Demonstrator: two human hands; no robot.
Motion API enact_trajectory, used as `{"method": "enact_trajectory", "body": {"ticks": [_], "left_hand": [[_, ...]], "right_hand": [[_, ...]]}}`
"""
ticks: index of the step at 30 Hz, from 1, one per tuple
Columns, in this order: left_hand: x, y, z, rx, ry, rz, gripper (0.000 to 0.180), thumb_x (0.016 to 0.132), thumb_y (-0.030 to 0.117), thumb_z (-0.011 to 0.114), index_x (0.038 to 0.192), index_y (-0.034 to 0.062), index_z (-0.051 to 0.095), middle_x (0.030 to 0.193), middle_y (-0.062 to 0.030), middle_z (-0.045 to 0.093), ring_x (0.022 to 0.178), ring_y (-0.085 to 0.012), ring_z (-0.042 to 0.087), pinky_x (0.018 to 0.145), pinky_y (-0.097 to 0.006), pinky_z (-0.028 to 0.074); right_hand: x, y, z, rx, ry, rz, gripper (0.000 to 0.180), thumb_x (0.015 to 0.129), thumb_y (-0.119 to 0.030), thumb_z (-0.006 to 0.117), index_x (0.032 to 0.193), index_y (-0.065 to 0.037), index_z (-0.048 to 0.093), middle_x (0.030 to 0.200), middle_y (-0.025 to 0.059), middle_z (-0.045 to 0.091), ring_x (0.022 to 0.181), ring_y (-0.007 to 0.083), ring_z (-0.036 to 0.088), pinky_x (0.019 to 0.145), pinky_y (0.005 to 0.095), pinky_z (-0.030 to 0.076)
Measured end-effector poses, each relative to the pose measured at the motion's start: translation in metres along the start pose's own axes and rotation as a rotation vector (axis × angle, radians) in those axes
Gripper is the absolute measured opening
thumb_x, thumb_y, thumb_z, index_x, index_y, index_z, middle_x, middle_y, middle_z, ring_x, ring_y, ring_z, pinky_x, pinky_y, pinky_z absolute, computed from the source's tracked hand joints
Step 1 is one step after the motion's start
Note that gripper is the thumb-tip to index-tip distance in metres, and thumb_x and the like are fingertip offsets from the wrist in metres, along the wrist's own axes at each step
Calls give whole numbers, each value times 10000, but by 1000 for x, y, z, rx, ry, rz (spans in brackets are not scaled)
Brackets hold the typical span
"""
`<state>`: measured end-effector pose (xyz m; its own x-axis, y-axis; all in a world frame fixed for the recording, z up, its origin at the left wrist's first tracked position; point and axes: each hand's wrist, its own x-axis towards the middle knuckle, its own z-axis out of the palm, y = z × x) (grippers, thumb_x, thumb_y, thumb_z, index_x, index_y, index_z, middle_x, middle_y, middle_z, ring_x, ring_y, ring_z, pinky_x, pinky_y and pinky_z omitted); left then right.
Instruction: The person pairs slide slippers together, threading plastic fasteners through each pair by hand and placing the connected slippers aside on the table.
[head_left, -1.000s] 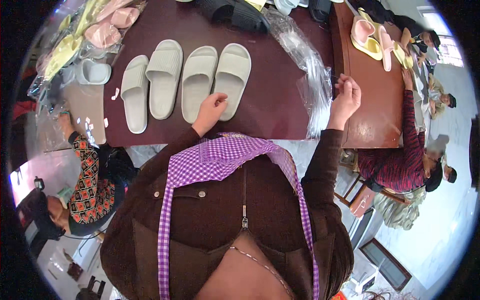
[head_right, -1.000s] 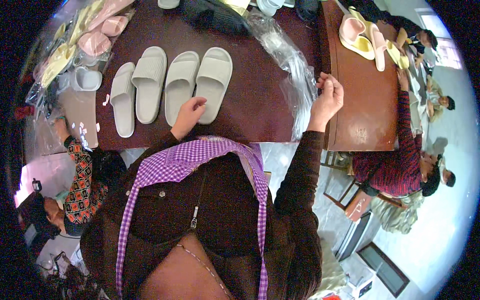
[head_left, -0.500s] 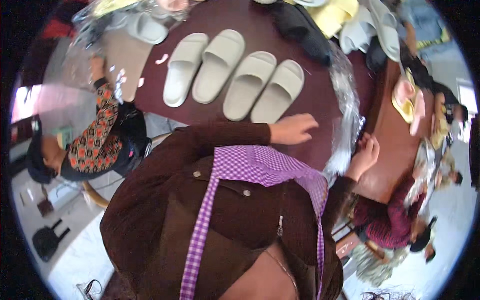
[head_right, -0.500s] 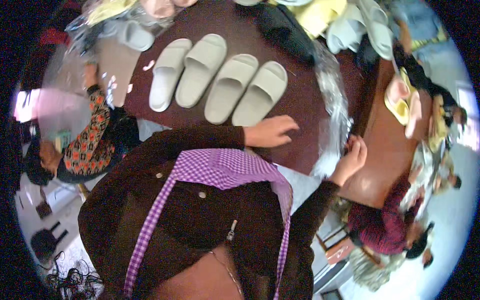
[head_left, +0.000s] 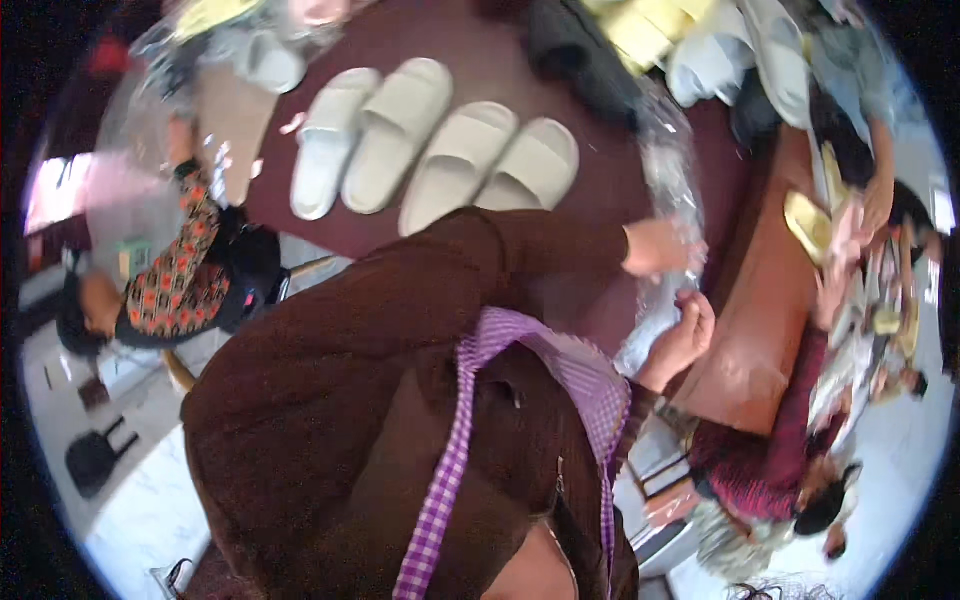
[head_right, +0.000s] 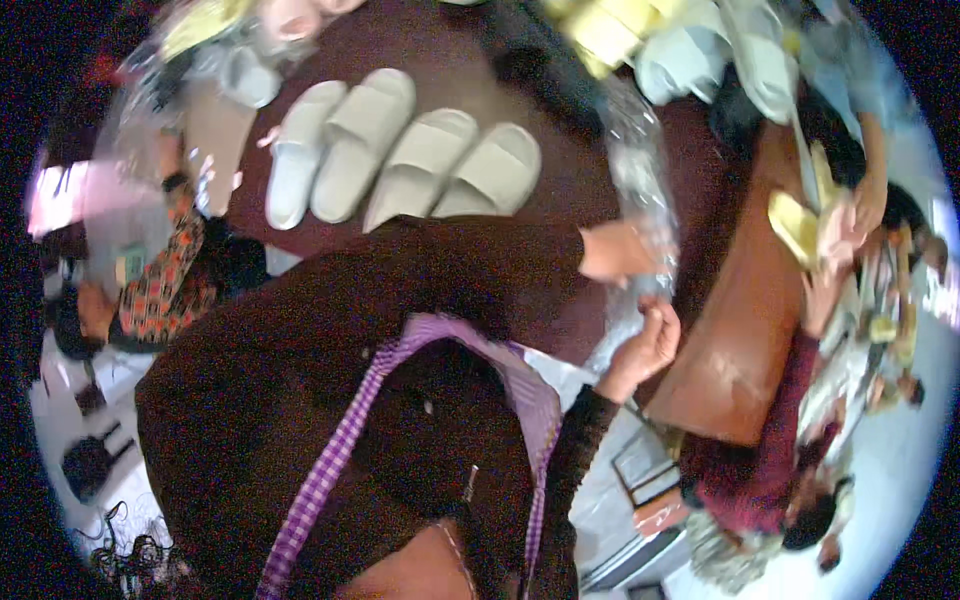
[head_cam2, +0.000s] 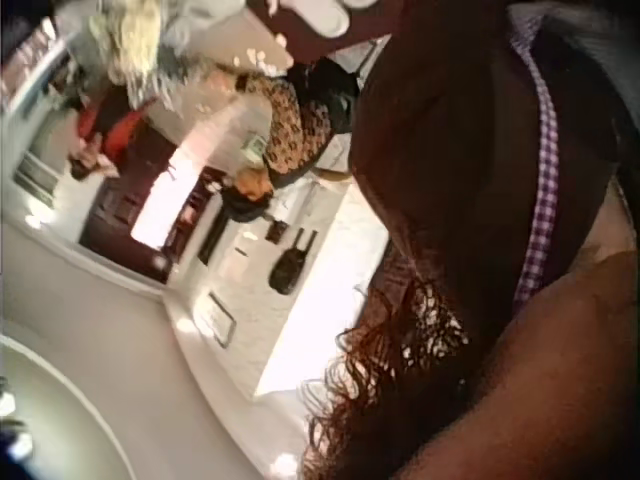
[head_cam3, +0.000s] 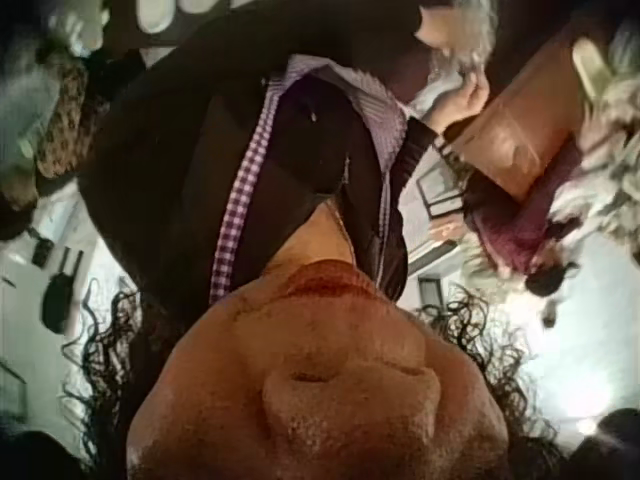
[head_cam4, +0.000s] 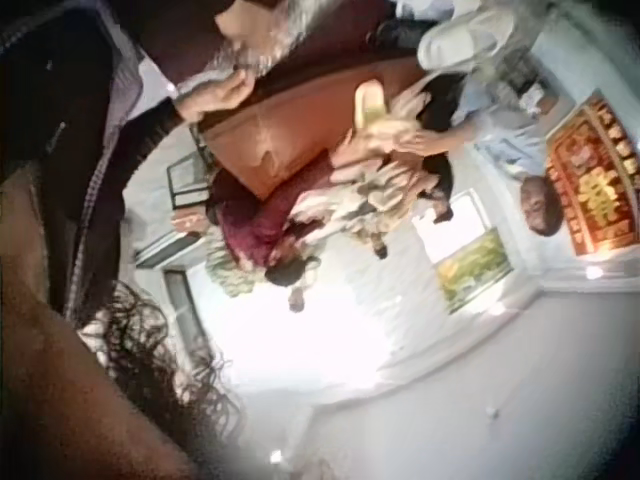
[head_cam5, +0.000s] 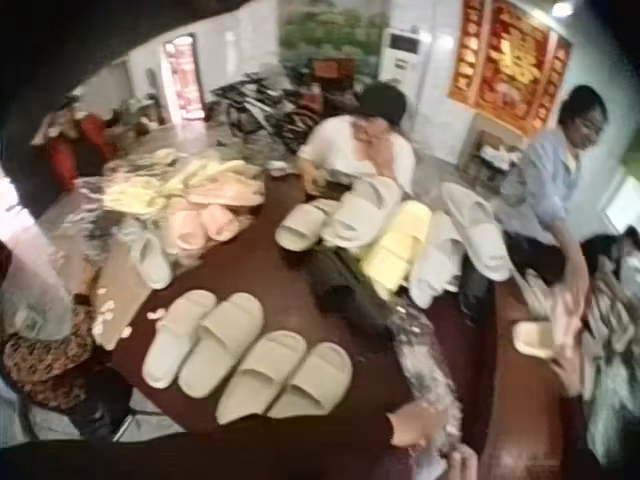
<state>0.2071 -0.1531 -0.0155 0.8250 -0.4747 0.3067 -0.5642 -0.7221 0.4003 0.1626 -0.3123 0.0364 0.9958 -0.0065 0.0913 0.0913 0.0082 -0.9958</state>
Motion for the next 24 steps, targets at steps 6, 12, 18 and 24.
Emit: {"method": "enact_trajectory", "body": {"ticks": [6, 12, 18, 24], "left_hand": [[11, -51, 46, 125, -104, -20, 594, 743, 266, 653, 1292, 184, 441, 1379, -66, 363, 1295, -334, 274, 1013, -516, 275], [19, -64, 64, 197, -152, -5, 563, 791, 206, 591, 1323, 190, 409, 1440, -76, 276, 1326, -344, 209, 1029, -532, 237], [-23, -8, -14, -127, 138, -167, 464, 797, 143, 565, 1250, 128, 466, 1343, -109, 396, 1261, -300, 324, 1003, -492, 275], [-118, 55, -89, -824, 394, -582, 285, 824, 169, 586, 1063, 15, 565, 969, -67, 601, 847, -178, 561, 749, -313, 444]], "right_hand": [[12, 7, -55, 263, 94, 35, 134, 840, -39, 534, 958, 11, 575, 763, 84, 574, 711, 171, 543, 677, 303, 438], [3, -22, -116, 549, 162, 70, 98, 827, -33, 558, 915, 2, 585, 699, 62, 541, 680, 162, 530, 616, 270, 429], [-10, -21, -55, 142, 157, 190, 149, 859, -73, 541, 992, -6, 543, 714, 76, 558, 669, 187, 525, 605, 303, 408], [-9, -36, 21, 528, 6, 130, 134, 883, -60, 507, 999, -3, 540, 740, 92, 584, 708, 206, 563, 610, 317, 453]]}}
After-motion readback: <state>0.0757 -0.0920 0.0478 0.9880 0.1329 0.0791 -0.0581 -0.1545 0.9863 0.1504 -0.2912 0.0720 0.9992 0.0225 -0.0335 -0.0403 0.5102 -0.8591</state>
